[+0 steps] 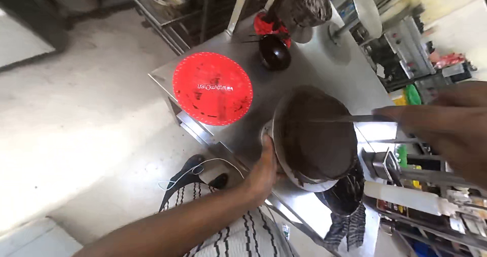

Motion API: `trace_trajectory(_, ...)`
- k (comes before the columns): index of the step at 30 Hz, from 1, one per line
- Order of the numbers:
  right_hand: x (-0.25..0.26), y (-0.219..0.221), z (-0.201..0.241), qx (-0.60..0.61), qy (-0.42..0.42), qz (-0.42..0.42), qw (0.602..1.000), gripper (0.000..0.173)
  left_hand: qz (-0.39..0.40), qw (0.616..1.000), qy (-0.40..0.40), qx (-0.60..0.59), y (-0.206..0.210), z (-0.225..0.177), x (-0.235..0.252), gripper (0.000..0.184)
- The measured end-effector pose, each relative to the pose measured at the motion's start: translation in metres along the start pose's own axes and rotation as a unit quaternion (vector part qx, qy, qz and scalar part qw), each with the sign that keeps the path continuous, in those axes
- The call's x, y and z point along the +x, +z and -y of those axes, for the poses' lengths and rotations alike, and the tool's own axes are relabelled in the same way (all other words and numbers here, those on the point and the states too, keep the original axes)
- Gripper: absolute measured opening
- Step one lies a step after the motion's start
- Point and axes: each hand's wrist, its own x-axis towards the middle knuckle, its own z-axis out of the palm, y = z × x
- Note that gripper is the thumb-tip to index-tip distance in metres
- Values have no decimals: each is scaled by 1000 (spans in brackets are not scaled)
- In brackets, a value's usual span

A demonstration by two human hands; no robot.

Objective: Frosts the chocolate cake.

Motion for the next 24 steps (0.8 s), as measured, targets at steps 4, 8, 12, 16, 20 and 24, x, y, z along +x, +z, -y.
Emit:
trace_trajectory(4, 34, 2, 15, -134, -83, 12, 987, 37, 18, 1000, -12, -1, -6, -2, 1, 81)
trace_trajectory(8, 35, -12, 31, -168, -77, 56, 981, 40, 28, 999, -22, 1, -10, -3, 3, 78)
trace_trajectory(12, 33, -17, 35, -175, -90, 61, 979, 44, 37, 999, -34, 3, -9, -5, 3, 77)
trace_trajectory(16, 47, -9, 13, -170, -77, 41, 982, 39, 44, 999, -29, 13, -10, -4, 5, 77)
trace_trajectory(20, 36, -19, 28, -160, -116, 63, 978, 40, 39, 998, -35, 19, -10, -2, 4, 76)
trace_trajectory(24, 64, -1, -12, -176, -112, -5, 978, 27, 42, 997, -65, 22, -6, 2, 2, 70)
